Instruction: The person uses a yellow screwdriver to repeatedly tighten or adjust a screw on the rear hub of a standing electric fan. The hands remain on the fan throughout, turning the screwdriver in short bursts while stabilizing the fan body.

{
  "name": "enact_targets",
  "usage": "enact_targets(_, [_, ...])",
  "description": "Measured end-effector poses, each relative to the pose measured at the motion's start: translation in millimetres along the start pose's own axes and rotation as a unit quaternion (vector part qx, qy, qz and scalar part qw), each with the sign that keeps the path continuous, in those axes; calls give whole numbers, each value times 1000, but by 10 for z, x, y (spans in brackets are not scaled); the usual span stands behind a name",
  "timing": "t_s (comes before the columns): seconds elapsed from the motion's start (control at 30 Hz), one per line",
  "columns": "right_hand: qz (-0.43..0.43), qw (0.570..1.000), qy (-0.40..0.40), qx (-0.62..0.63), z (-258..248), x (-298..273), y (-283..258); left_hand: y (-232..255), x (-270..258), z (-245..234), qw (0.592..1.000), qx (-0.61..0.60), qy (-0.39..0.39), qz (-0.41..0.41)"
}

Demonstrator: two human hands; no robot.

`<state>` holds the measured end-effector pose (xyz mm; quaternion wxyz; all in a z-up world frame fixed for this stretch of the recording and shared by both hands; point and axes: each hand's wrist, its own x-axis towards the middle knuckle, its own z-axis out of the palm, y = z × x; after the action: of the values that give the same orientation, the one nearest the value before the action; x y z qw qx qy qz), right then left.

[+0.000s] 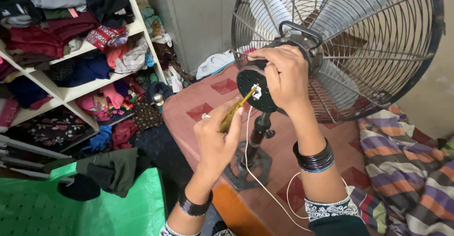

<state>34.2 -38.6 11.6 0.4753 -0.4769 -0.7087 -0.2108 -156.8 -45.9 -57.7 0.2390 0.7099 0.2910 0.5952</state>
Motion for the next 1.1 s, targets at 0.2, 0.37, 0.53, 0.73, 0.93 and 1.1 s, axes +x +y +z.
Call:
enact_targets(0.2, [7, 1000, -2, 11, -3, -2, 11, -33, 154, -74, 982, -99, -58, -147])
enact_targets(0.37, [6, 1000, -2, 18, 3, -5, 13, -18, 134, -66, 990, -88, -51, -97])
enact_targets(0.53, [5, 1000, -2, 13, 4, 6, 33, -10, 104, -90, 981, 110, -47, 153])
enact_targets(0.73, [3, 1000, -1, 7, 10, -4, 43, -71, 120, -142, 967, 172, -97, 162])
enact_targets(0.93, [-1, 1000, -3, 10, 20, -7, 33, -84, 147, -22, 958, 253, -70, 116])
enact_targets(1.1, [2, 1000, -8, 13, 3, -2, 37, -82, 214, -72, 946, 259, -67, 184])
